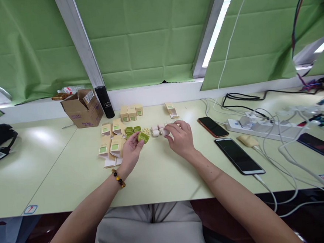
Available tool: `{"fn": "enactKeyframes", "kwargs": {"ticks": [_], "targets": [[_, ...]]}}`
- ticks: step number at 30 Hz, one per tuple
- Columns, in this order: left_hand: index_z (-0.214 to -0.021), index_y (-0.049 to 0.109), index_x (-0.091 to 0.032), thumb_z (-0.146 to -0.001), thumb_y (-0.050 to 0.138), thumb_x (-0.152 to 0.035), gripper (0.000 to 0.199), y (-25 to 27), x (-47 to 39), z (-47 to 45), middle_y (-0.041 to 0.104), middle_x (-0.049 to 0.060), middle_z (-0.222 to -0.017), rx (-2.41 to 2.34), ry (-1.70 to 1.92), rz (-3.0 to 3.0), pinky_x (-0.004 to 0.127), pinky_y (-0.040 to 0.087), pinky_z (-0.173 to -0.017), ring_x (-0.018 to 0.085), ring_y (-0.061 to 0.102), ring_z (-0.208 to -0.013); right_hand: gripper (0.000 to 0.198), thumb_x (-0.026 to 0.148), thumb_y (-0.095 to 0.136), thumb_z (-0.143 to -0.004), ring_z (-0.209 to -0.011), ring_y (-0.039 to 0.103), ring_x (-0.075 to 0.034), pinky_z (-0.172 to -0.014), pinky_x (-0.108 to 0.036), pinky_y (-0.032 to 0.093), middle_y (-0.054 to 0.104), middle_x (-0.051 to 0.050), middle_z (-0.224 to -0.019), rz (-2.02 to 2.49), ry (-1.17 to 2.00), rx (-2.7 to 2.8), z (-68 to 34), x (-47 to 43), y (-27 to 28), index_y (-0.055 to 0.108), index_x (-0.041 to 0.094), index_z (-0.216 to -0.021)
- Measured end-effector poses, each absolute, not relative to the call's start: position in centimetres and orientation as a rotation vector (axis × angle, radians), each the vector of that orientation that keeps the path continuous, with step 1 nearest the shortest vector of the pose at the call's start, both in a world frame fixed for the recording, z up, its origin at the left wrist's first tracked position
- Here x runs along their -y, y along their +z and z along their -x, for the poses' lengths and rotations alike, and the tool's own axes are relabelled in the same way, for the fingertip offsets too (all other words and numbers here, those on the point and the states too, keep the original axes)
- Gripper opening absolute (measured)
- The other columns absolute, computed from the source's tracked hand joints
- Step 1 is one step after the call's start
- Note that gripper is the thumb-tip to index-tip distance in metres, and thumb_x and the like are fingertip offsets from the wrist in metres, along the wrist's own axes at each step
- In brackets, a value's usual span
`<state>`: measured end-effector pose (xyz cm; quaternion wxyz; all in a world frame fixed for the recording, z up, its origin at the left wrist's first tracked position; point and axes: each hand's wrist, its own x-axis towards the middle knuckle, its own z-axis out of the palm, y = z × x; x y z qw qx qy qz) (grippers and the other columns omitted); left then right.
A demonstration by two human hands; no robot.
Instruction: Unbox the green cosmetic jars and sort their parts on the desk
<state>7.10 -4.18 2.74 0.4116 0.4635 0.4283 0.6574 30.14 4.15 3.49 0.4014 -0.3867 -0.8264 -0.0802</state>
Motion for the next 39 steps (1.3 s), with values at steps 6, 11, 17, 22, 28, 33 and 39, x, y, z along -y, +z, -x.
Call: {"fn": "enactKeyframes", "kwargs": {"ticks": [6, 11, 17, 22, 28, 33, 39], "targets": [[-0.132, 0.064, -0.018, -0.083, 0.086, -0.046, 0.061, 2.7, 4.1, -7.1, 0.071, 0.016, -0.134, -1.074, 1.653, -1.186, 0.047, 0.051, -0.115, 0.028, 0.068, -0.126, 0.022, 0.012, 0.066, -0.086, -0.116, 0.054, -0.033, -0.096, -0.046, 0.035, 0.079, -0.010, -0.109, 1.093, -0.308, 2.241, -30.2, -5.0, 2.5, 0.075, 0.020, -0.104], [-0.131, 0.064, -0.018, -0.082, 0.086, -0.046, 0.061, 2.7, 4.1, -7.2, 0.071, 0.017, -0.135, -1.070, 1.652, -1.196, 0.049, 0.050, -0.116, 0.028, 0.067, -0.127, 0.020, 0.013, 0.069, -0.086, -0.119, 0.052, -0.033, -0.096, -0.045, 0.034, 0.078, -0.010, -0.114, 1.133, -0.389, 2.279, -29.9, -5.5, 1.6, 0.077, 0.018, -0.104], [-0.131, 0.063, -0.018, -0.081, 0.087, -0.046, 0.062, 2.9, 4.2, -7.2, 0.071, 0.016, -0.135, -1.059, 1.654, -1.200, 0.048, 0.050, -0.116, 0.028, 0.067, -0.127, 0.020, 0.014, 0.069, -0.085, -0.120, 0.050, -0.034, -0.095, -0.045, 0.036, 0.075, -0.012, -0.117, 1.152, -0.433, 2.297, -29.6, -5.3, 1.3, 0.078, 0.019, -0.102], [-0.132, 0.064, -0.018, -0.082, 0.087, -0.043, 0.061, 2.9, 4.4, -7.2, 0.070, 0.015, -0.136, -1.027, 1.662, -1.211, 0.045, 0.051, -0.114, 0.027, 0.066, -0.128, 0.030, 0.015, 0.070, -0.082, -0.121, 0.051, -0.036, -0.097, -0.047, 0.038, 0.074, -0.013, -0.121, 1.156, -0.372, 2.273, -29.8, -4.8, 2.2, 0.075, 0.018, -0.112], [-0.136, 0.064, -0.021, -0.086, 0.084, -0.038, 0.057, 2.9, 4.6, -7.1, 0.068, 0.013, -0.140, -0.890, 1.640, -1.219, 0.042, 0.048, -0.115, 0.027, 0.063, -0.132, 0.039, 0.021, 0.065, -0.089, -0.122, 0.054, -0.036, -0.103, -0.051, 0.043, 0.071, -0.013, -0.124, 0.925, -0.158, 2.035, -29.5, -3.5, 2.9, 0.065, 0.021, -0.128], [-0.139, 0.059, -0.021, -0.085, 0.084, -0.038, 0.062, 3.5, 5.1, -7.0, 0.073, 0.014, -0.129, -0.745, 1.571, -1.200, 0.040, 0.052, -0.103, 0.026, 0.070, -0.117, 0.063, 0.026, 0.067, -0.090, -0.132, 0.056, -0.038, -0.114, -0.061, 0.040, 0.065, -0.012, -0.140, 0.517, 0.111, 1.980, -28.2, -1.3, 2.7, 0.049, 0.028, -0.151], [-0.126, 0.058, -0.020, -0.089, 0.081, -0.043, 0.048, 4.0, 5.5, -7.3, 0.074, 0.005, -0.098, -0.802, 1.457, -1.289, 0.029, 0.050, -0.082, 0.017, 0.069, -0.088, 0.072, 0.028, 0.067, -0.093, -0.143, 0.053, -0.037, -0.117, -0.065, 0.042, 0.057, -0.011, -0.156, 0.399, 0.365, 2.125, -27.3, 0.6, 3.4, 0.039, 0.033, -0.160]]}}
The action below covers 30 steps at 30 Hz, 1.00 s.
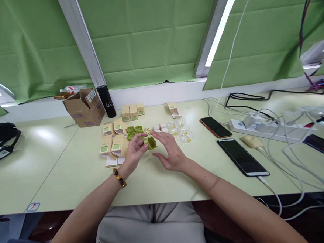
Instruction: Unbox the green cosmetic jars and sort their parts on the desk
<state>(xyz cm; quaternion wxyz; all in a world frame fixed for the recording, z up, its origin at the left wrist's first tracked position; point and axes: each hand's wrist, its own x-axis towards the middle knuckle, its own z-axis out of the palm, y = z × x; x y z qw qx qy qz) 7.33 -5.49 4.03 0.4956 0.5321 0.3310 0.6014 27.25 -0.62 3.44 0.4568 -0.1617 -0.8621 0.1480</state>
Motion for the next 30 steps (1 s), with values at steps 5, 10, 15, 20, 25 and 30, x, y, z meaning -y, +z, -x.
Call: {"fn": "enactKeyframes", "kwargs": {"ticks": [5, 10, 15, 20, 25, 30], "targets": [[-0.119, 0.054, -0.022, -0.090, 0.078, -0.053, 0.049, 4.2, 5.7, -7.7, 0.072, 0.002, -0.086, -0.929, 1.451, -1.366, 0.029, 0.050, -0.078, 0.016, 0.067, -0.080, 0.052, 0.033, 0.069, -0.096, -0.117, 0.066, -0.031, -0.101, -0.054, 0.057, 0.069, -0.011, -0.137, 0.470, 0.707, 1.939, -26.9, 0.5, 3.3, 0.056, 0.031, -0.146], [-0.122, 0.057, -0.021, -0.097, 0.067, -0.055, 0.043, 3.9, 5.6, -7.6, 0.076, 0.009, -0.102, -1.018, 1.566, -1.440, 0.037, 0.054, -0.091, 0.021, 0.071, -0.094, 0.045, 0.045, 0.076, -0.093, -0.127, 0.064, -0.027, -0.109, -0.045, 0.055, 0.068, -0.009, -0.137, 0.513, 1.185, 1.586, -26.6, 0.3, 3.3, 0.066, 0.030, -0.134], [-0.121, 0.068, -0.020, -0.094, 0.074, -0.040, 0.034, 3.3, 5.4, -7.6, 0.074, 0.010, -0.112, -1.190, 1.639, -1.628, 0.039, 0.056, -0.096, 0.023, 0.070, -0.104, 0.051, 0.045, 0.086, -0.084, -0.121, 0.068, -0.025, -0.108, -0.044, 0.058, 0.072, -0.008, -0.131, 0.493, 1.394, 1.442, -26.3, 0.2, 3.5, 0.069, 0.029, -0.129], [-0.119, 0.074, -0.022, -0.094, 0.075, -0.035, 0.028, 3.3, 5.7, -7.9, 0.075, 0.009, -0.107, -1.257, 1.644, -1.697, 0.038, 0.056, -0.092, 0.023, 0.070, -0.097, 0.054, 0.041, 0.091, -0.078, -0.110, 0.075, -0.025, -0.102, -0.046, 0.062, 0.077, -0.007, -0.115, 0.435, 1.488, 1.415, -26.1, 0.3, 3.6, 0.069, 0.028, -0.125], [-0.109, 0.078, -0.024, -0.090, 0.080, -0.032, 0.021, 3.9, 6.0, -8.0, 0.074, 0.006, -0.096, -1.270, 1.741, -1.773, 0.034, 0.053, -0.083, 0.019, 0.064, -0.082, 0.050, 0.039, 0.091, -0.078, -0.107, 0.076, -0.025, -0.098, -0.045, 0.063, 0.078, -0.007, -0.109, 0.401, 1.542, 1.437, -25.9, 0.2, 3.3, 0.068, 0.027, -0.120], [-0.110, 0.076, -0.022, -0.097, 0.071, -0.030, 0.016, 4.0, 5.9, -8.0, 0.073, 0.004, -0.091, -1.341, 1.753, -1.966, 0.031, 0.055, -0.079, 0.016, 0.065, -0.079, 0.049, 0.036, 0.089, -0.080, -0.116, 0.073, -0.025, -0.103, -0.045, 0.061, 0.074, -0.010, -0.127, 0.363, 1.483, 1.483, -25.9, -0.2, 2.5, 0.067, 0.027, -0.123]]}}
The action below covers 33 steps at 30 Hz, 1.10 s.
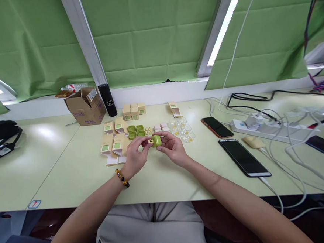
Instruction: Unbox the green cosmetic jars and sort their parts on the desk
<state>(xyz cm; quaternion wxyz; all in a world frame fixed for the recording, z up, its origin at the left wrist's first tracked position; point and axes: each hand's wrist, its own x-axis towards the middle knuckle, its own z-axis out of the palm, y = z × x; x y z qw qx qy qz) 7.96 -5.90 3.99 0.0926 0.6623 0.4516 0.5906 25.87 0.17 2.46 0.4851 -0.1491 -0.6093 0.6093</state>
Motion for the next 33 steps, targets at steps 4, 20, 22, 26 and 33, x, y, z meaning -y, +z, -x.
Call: {"fn": "enactKeyframes", "kwargs": {"ticks": [4, 20, 22, 26, 33], "targets": [[-0.111, 0.075, -0.021, -0.099, 0.069, -0.027, 0.015, 3.7, 5.7, -7.8, 0.075, 0.005, -0.096, -1.372, 1.731, -2.031, 0.030, 0.057, -0.079, 0.015, 0.068, -0.082, 0.048, 0.034, 0.088, -0.082, -0.124, 0.070, -0.026, -0.112, -0.050, 0.055, 0.071, -0.010, -0.134, 0.378, 1.400, 1.530, -26.0, -0.3, 2.1, 0.066, 0.027, -0.124], [-0.083, 0.078, -0.019, -0.087, 0.079, -0.029, 0.011, 2.9, 5.3, -7.7, 0.078, 0.006, -0.084, -1.255, 1.709, -1.623, 0.031, 0.058, -0.075, 0.018, 0.073, -0.079, 0.041, 0.034, 0.080, -0.090, -0.124, 0.068, -0.026, -0.114, -0.050, 0.056, 0.067, -0.010, -0.131, 0.398, 1.132, 1.691, -26.2, 0.1, 2.0, 0.069, 0.029, -0.128], [-0.083, 0.078, -0.018, -0.085, 0.080, -0.030, 0.012, 2.8, 5.3, -7.8, 0.078, 0.006, -0.084, -1.248, 1.689, -1.572, 0.031, 0.058, -0.074, 0.018, 0.072, -0.078, 0.039, 0.033, 0.078, -0.092, -0.126, 0.067, -0.027, -0.114, -0.051, 0.057, 0.067, -0.010, -0.132, 0.398, 1.068, 1.720, -26.3, 0.1, 2.0, 0.070, 0.030, -0.130], [-0.082, 0.077, -0.017, -0.083, 0.081, -0.032, 0.015, 2.6, 5.3, -7.9, 0.077, 0.006, -0.082, -1.248, 1.643, -1.471, 0.030, 0.057, -0.071, 0.017, 0.070, -0.074, 0.038, 0.033, 0.074, -0.094, -0.128, 0.066, -0.028, -0.114, -0.052, 0.057, 0.067, -0.010, -0.134, 0.404, 1.009, 1.759, -26.3, 0.2, 1.9, 0.070, 0.031, -0.132], [-0.095, 0.077, -0.017, -0.081, 0.083, -0.034, 0.023, 3.0, 5.0, -8.2, 0.078, 0.006, -0.090, -1.197, 1.657, -1.366, 0.032, 0.058, -0.079, 0.017, 0.070, -0.082, 0.040, 0.035, 0.076, -0.093, -0.132, 0.062, -0.027, -0.103, -0.046, 0.063, 0.061, -0.008, -0.142, 0.455, 1.126, 1.691, -26.2, 0.5, 2.5, 0.068, 0.037, -0.132]]}}
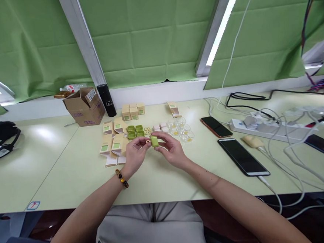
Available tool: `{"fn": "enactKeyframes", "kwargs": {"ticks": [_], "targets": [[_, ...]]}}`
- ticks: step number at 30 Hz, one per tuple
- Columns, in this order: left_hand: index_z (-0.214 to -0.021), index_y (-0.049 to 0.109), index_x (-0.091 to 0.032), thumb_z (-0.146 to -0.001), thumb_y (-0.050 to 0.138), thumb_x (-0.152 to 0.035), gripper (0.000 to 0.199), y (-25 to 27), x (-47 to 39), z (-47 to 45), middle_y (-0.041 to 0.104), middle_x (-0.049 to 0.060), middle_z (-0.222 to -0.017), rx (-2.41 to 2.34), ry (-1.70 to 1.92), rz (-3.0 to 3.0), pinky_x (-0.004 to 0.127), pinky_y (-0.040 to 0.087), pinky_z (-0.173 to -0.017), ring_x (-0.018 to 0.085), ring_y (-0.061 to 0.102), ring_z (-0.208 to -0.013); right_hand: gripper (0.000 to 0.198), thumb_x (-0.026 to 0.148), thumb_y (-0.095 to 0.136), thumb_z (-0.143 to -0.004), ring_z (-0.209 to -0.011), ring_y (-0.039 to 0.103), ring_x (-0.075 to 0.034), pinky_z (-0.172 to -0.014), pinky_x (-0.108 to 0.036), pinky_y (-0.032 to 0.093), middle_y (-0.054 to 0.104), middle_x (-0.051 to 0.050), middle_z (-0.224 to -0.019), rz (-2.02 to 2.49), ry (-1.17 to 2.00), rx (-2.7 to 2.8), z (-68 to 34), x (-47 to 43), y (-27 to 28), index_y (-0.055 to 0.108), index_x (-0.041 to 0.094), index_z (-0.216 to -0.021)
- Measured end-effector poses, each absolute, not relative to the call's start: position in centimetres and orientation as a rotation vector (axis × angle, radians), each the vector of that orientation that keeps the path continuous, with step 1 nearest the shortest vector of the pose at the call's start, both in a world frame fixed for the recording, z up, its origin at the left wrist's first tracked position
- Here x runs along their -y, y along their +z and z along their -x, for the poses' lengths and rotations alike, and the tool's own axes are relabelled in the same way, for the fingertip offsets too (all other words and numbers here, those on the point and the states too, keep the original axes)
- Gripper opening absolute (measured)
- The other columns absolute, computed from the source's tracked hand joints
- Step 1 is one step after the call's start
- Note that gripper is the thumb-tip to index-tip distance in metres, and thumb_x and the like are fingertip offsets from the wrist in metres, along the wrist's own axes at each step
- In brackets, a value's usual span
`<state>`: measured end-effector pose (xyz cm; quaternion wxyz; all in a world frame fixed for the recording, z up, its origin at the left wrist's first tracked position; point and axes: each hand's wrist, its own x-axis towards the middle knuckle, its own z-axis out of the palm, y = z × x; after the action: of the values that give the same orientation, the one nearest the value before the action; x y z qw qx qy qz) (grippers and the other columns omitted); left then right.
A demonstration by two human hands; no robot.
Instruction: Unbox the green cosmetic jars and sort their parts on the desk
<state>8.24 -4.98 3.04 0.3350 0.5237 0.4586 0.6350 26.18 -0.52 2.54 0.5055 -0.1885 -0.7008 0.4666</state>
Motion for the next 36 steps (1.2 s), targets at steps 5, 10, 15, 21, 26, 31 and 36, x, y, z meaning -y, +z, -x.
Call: {"fn": "enactKeyframes", "kwargs": {"ticks": [5, 10, 15, 21, 26, 31, 36], "targets": [[-0.097, 0.075, -0.017, -0.081, 0.082, -0.033, 0.023, 3.1, 4.8, -8.5, 0.077, 0.006, -0.093, -1.172, 1.633, -1.397, 0.033, 0.058, -0.083, 0.017, 0.070, -0.085, 0.046, 0.042, 0.078, -0.091, -0.118, 0.066, -0.025, -0.093, -0.041, 0.066, 0.057, -0.010, -0.141, 0.418, 1.296, 1.638, -25.8, 0.4, 2.6, 0.067, 0.035, -0.135], [-0.096, 0.072, -0.018, -0.080, 0.083, -0.031, 0.024, 3.1, 5.0, -8.5, 0.074, 0.006, -0.092, -1.172, 1.612, -1.442, 0.033, 0.059, -0.080, 0.017, 0.069, -0.083, 0.045, 0.040, 0.077, -0.093, -0.122, 0.062, -0.024, -0.093, -0.038, 0.064, 0.055, -0.009, -0.136, 0.388, 1.263, 1.634, -25.8, 0.2, 2.5, 0.067, 0.036, -0.137], [-0.121, 0.068, -0.019, -0.086, 0.079, -0.028, 0.038, 3.4, 5.2, -7.8, 0.072, 0.012, -0.119, -1.123, 1.608, -1.545, 0.036, 0.058, -0.093, 0.021, 0.069, -0.106, 0.059, 0.036, 0.078, -0.091, -0.131, 0.059, -0.025, -0.107, -0.045, 0.057, 0.061, -0.009, -0.136, 0.447, 1.113, 1.642, -26.3, 0.3, 2.9, 0.055, 0.036, -0.146], [-0.142, 0.063, -0.027, -0.094, 0.072, -0.027, 0.048, 3.5, 5.3, -7.3, 0.061, 0.013, -0.148, -1.097, 1.516, -1.786, 0.041, 0.054, -0.106, 0.027, 0.059, -0.136, 0.054, 0.033, 0.073, -0.094, -0.134, 0.061, -0.028, -0.114, -0.052, 0.052, 0.064, -0.012, -0.138, 0.409, 1.034, 1.742, -26.5, 0.7, 3.3, 0.049, 0.032, -0.142], [-0.146, 0.061, -0.032, -0.096, 0.069, -0.022, 0.051, 3.6, 5.5, -7.4, 0.060, 0.010, -0.152, -1.165, 1.463, -1.923, 0.043, 0.052, -0.107, 0.028, 0.052, -0.145, 0.051, 0.035, 0.076, -0.092, -0.126, 0.066, -0.026, -0.115, -0.052, 0.052, 0.060, -0.011, -0.141, 0.368, 1.057, 1.660, -26.3, 0.5, 3.1, 0.050, 0.032, -0.135], [-0.133, 0.065, -0.026, -0.089, 0.077, -0.020, 0.046, 3.6, 5.4, -7.7, 0.068, 0.012, -0.134, -1.244, 1.563, -1.885, 0.043, 0.052, -0.104, 0.026, 0.062, -0.125, 0.042, 0.036, 0.076, -0.093, -0.123, 0.068, -0.025, -0.112, -0.050, 0.055, 0.066, -0.010, -0.127, 0.360, 1.095, 1.625, -26.2, 0.6, 3.1, 0.052, 0.030, -0.128], [-0.129, 0.065, -0.026, -0.087, 0.080, -0.020, 0.045, 3.9, 5.6, -7.8, 0.069, 0.009, -0.128, -1.381, 1.601, -2.071, 0.047, 0.048, -0.107, 0.028, 0.055, -0.125, 0.035, 0.035, 0.068, -0.099, -0.125, 0.068, -0.027, -0.109, -0.051, 0.057, 0.069, -0.012, -0.132, 0.385, 0.995, 1.704, -26.4, 1.2, 3.6, 0.055, 0.029, -0.130]]}}
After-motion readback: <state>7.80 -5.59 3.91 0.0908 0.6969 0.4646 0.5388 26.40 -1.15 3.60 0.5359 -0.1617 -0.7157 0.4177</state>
